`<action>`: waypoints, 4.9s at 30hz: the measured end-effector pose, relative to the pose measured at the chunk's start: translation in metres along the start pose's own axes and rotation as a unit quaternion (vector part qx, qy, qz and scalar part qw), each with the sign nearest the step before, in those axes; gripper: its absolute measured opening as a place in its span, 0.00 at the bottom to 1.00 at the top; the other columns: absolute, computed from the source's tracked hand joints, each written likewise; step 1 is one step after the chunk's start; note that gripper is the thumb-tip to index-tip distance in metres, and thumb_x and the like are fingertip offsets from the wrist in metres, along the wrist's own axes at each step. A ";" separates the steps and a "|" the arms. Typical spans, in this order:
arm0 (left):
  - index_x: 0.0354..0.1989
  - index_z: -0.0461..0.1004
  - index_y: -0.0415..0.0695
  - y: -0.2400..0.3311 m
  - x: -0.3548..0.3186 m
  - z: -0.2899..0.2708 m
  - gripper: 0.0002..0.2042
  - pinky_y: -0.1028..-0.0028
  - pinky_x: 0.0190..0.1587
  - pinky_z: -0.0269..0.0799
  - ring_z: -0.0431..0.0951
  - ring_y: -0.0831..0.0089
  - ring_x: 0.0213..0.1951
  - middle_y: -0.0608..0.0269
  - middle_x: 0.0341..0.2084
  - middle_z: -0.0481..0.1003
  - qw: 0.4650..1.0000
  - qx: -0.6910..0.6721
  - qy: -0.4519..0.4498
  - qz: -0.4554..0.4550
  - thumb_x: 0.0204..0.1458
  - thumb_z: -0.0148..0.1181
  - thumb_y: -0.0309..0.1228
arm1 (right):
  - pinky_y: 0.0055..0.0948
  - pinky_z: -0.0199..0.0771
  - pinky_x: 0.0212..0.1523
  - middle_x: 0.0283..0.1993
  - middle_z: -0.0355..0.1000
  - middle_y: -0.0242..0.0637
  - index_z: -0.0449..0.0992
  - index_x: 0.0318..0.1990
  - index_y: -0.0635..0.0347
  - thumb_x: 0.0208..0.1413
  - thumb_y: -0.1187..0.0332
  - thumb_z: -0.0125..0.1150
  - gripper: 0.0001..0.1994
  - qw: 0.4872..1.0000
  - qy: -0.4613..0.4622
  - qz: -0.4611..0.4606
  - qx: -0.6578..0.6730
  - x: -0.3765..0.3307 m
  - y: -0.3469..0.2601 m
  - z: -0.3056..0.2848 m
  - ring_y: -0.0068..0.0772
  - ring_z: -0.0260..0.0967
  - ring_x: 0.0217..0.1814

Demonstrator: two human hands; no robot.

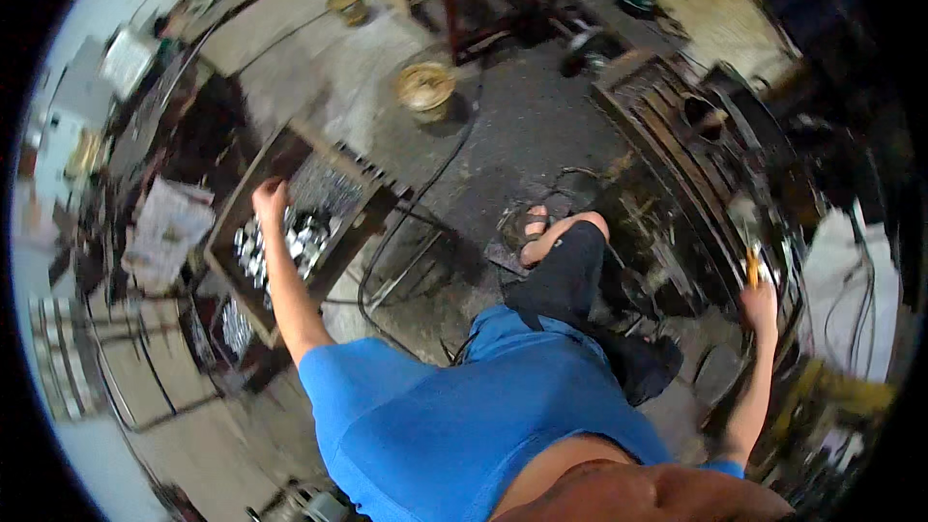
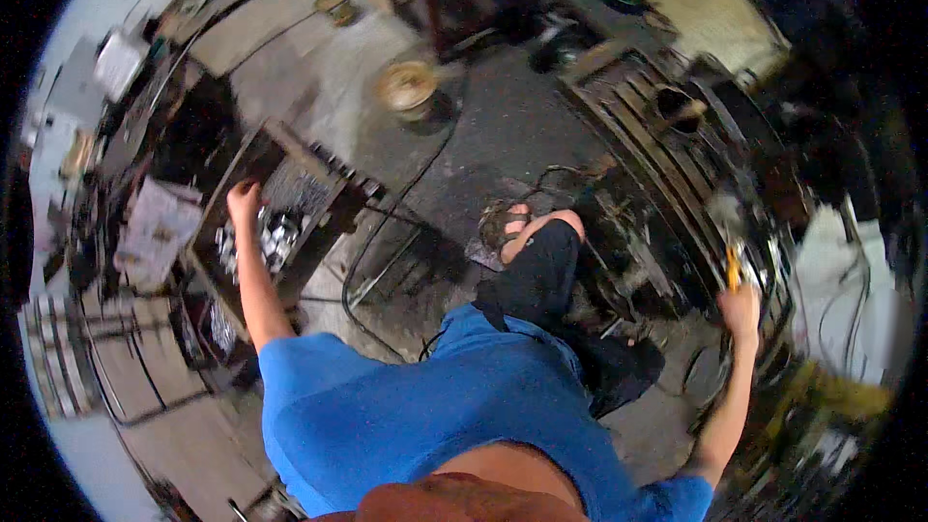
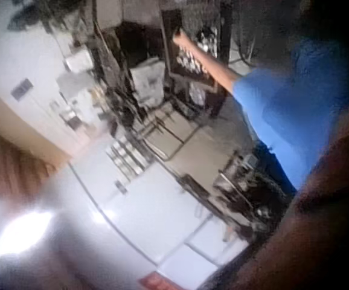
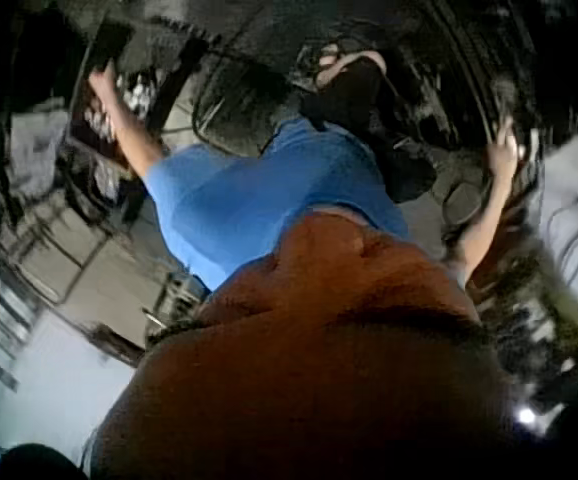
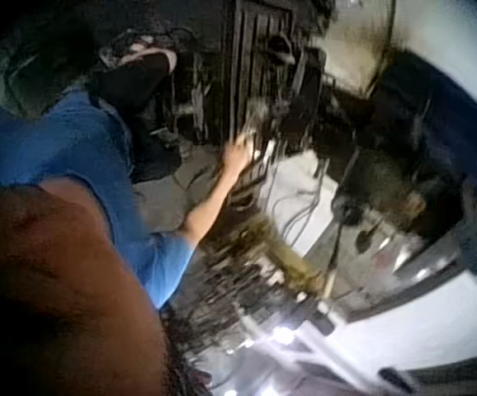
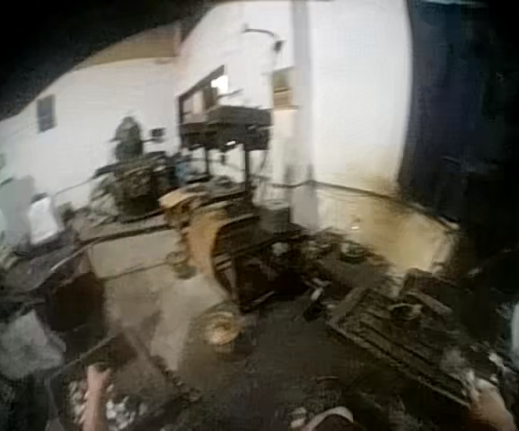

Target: The person uses a milling machine to process small metal parts, picking them from a container, securing them in the machine, and operating the controls.

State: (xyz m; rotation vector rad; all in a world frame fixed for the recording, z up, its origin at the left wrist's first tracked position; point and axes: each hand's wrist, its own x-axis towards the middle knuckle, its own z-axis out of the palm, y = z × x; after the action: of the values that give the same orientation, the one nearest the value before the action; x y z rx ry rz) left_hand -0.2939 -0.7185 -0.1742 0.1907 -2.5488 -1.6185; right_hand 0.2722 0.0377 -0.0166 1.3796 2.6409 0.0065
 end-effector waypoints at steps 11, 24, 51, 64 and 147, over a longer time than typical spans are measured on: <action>0.36 0.76 0.43 0.009 0.001 -0.048 0.15 0.67 0.41 0.70 0.77 0.62 0.36 0.53 0.31 0.76 0.960 0.274 0.035 -0.045 0.37 0.60 0.34 | 0.37 0.60 0.25 0.19 0.62 0.46 0.68 0.25 0.73 0.34 0.64 0.51 0.16 0.978 0.105 0.097 0.149 -0.065 -0.023 -0.042 0.38 0.59 0.21; 0.32 0.75 0.45 0.047 -0.059 -0.009 0.17 0.58 0.42 0.69 0.73 0.61 0.43 0.56 0.36 0.74 0.765 0.635 -0.111 0.002 0.31 0.63 0.37 | 0.37 0.57 0.22 0.14 0.58 0.43 0.62 0.19 0.69 0.32 0.67 0.52 0.11 0.977 0.121 -0.027 0.176 -0.072 -0.091 -0.046 0.36 0.56 0.18; 0.29 0.73 0.41 0.302 -0.202 0.272 0.13 0.64 0.37 0.69 0.73 0.56 0.30 0.54 0.24 0.72 0.742 0.282 -0.271 0.544 0.32 0.61 0.33 | 0.38 0.71 0.35 0.29 0.72 0.51 0.76 0.26 0.63 0.27 0.61 0.57 0.17 0.937 -0.142 -0.277 0.160 -0.075 -0.291 -0.062 0.49 0.71 0.34; 0.42 0.65 0.30 0.323 -0.267 0.392 0.14 0.54 0.43 0.71 0.75 0.65 0.26 0.52 0.26 0.72 0.702 -0.314 -0.635 -0.073 0.51 0.53 0.28 | 0.38 0.70 0.36 0.29 0.71 0.51 0.75 0.24 0.64 0.30 0.59 0.54 0.16 0.954 -0.077 -0.176 0.232 -0.081 -0.185 -0.055 0.50 0.70 0.35; 0.28 0.76 0.43 0.442 -0.487 0.616 0.15 0.62 0.34 0.71 0.75 0.56 0.32 0.51 0.25 0.75 0.738 0.128 -0.435 0.500 0.36 0.64 0.41 | 0.60 0.48 0.57 0.32 0.61 0.42 0.63 0.28 0.63 0.36 0.65 0.46 0.12 0.571 0.620 -0.270 0.466 -0.153 0.143 -0.218 0.64 0.59 0.52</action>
State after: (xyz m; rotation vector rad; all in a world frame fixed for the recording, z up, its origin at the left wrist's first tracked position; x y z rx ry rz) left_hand 0.0645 0.0989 -0.0492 -1.9638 -2.4418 -0.9332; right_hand 0.4434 0.0107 0.2309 0.4155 4.6138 -0.9909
